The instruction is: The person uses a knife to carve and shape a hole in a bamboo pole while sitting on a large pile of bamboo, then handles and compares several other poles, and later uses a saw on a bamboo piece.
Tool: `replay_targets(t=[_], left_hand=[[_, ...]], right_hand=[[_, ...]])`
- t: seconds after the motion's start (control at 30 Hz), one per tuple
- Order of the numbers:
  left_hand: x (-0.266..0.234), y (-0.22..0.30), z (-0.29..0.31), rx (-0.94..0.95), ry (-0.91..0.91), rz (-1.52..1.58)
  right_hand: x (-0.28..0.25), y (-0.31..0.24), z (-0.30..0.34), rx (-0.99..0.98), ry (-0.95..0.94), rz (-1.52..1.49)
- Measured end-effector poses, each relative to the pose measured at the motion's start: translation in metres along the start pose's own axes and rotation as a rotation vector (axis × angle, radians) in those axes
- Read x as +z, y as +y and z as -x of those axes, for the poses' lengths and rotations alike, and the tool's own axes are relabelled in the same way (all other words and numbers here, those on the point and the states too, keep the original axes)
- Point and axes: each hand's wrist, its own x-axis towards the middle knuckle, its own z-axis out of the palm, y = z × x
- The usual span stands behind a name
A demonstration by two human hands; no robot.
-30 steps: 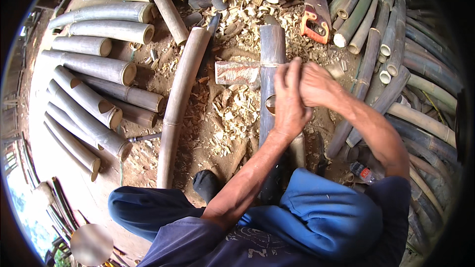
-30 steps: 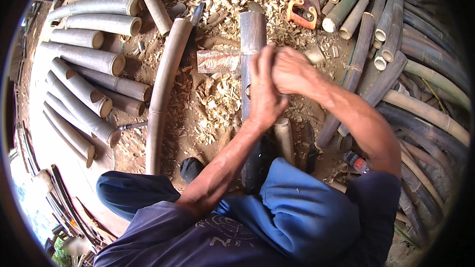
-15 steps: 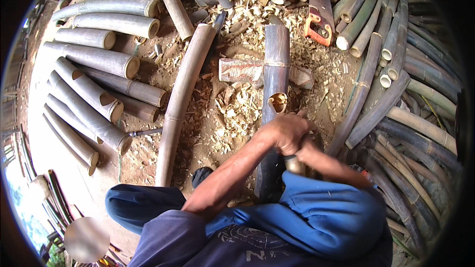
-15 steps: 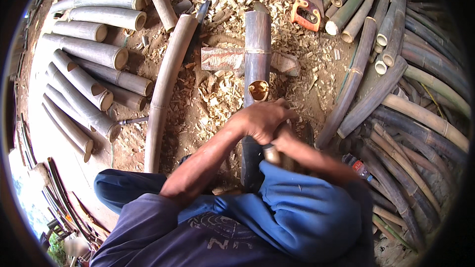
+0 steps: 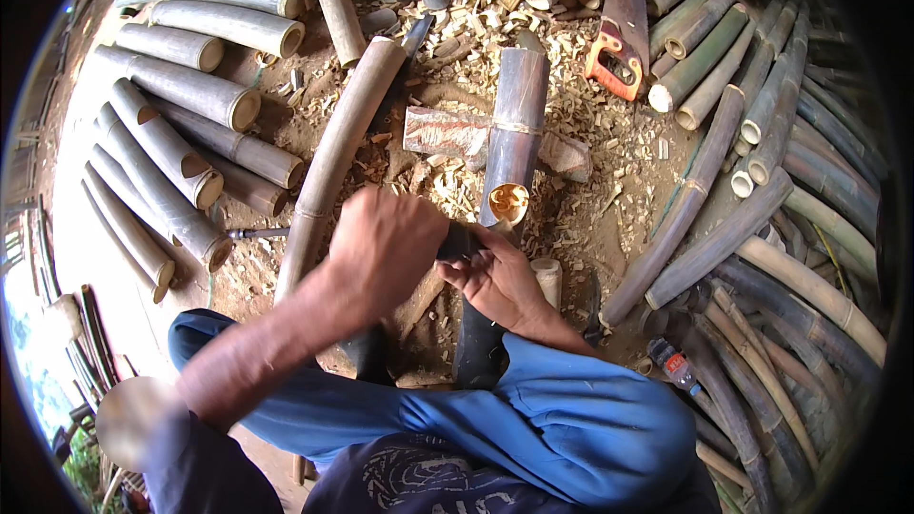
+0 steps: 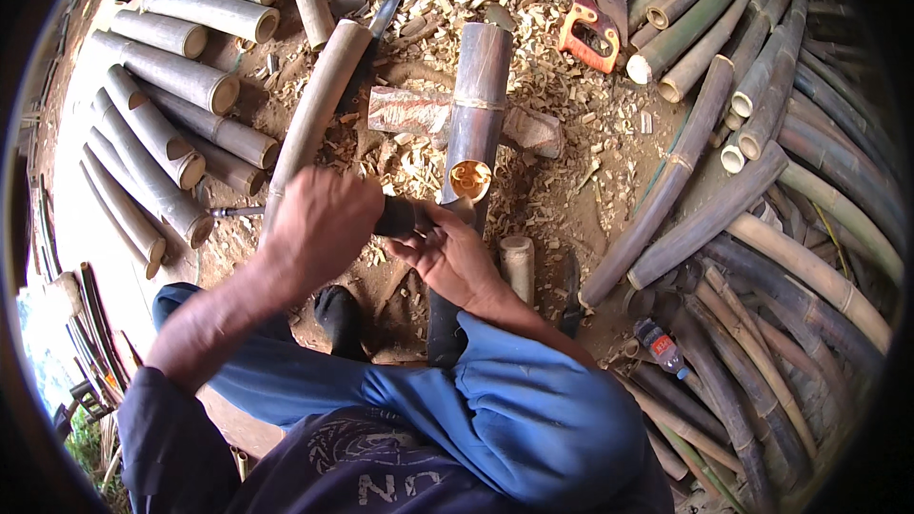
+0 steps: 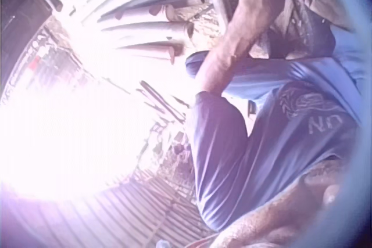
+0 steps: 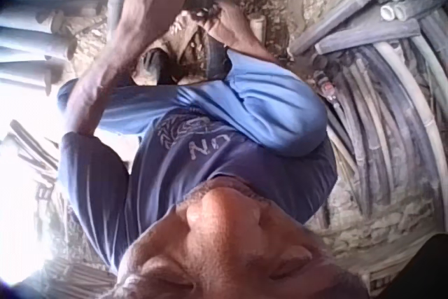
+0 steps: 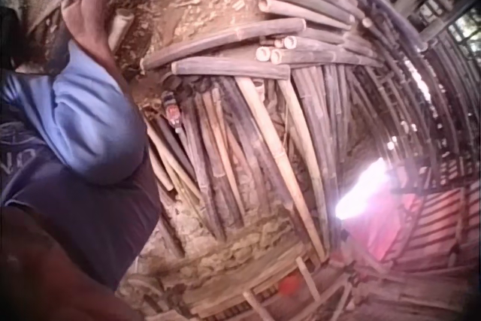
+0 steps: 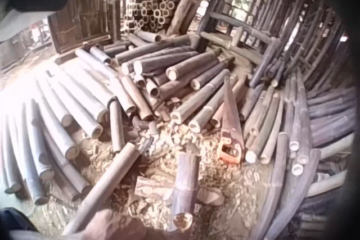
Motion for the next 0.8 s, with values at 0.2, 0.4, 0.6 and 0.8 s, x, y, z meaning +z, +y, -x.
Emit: replay_targets(t=[0.2,0.4,0.6,0.8], left_hand=[[-0.005,-0.076,-0.078,-0.079,-0.687,0.473],[0.081,-0.013,-0.01,-0.177,-0.617,0.961],[0.127,0.113,-0.003,-0.438,-0.187,1.174],[0.161,0.168,-0.016,-0.459,0.036,1.453]], right_hand=[[0.021,-0.013,-0.025,-0.002,0.121,-0.01],[-0.008,-0.018,-0.008,0.078,0.332,0.482],[-0.031,-0.065,0.008,0.078,0.384,1.124],[-0.06,-0.063,0.01,-0.429,0.32,1.817]])
